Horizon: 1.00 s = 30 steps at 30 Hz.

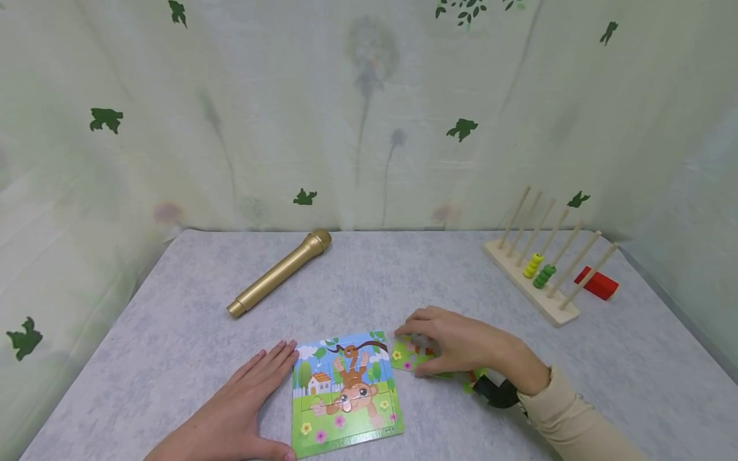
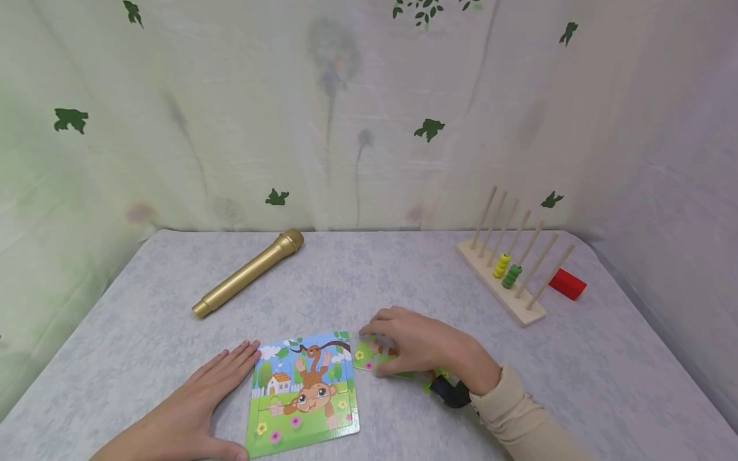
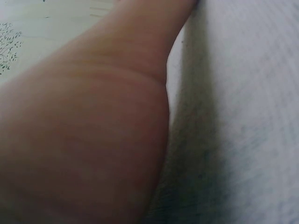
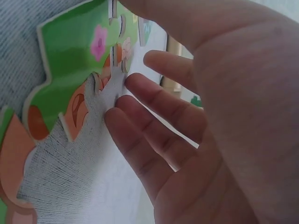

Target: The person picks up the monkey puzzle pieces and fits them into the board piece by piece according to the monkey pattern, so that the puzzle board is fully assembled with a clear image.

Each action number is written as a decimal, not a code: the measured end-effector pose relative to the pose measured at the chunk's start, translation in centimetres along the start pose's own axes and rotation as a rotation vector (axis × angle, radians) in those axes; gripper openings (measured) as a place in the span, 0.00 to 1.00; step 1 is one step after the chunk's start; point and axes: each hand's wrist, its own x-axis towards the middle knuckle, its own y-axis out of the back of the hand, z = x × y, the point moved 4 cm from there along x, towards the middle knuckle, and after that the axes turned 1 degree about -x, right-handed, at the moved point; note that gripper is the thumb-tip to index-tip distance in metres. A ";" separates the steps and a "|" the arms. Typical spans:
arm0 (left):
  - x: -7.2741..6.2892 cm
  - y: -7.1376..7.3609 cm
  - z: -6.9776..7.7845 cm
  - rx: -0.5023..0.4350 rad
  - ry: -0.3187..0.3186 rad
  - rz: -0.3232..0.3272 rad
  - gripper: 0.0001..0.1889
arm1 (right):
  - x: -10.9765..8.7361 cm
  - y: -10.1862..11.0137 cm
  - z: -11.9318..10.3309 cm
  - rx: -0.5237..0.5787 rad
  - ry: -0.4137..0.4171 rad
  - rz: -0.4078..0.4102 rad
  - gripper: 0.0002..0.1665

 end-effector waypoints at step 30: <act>0.0 -0.2 -0.1 0.020 -0.001 0.013 0.69 | 0.3 -0.4 -0.1 -0.043 0.025 0.043 0.21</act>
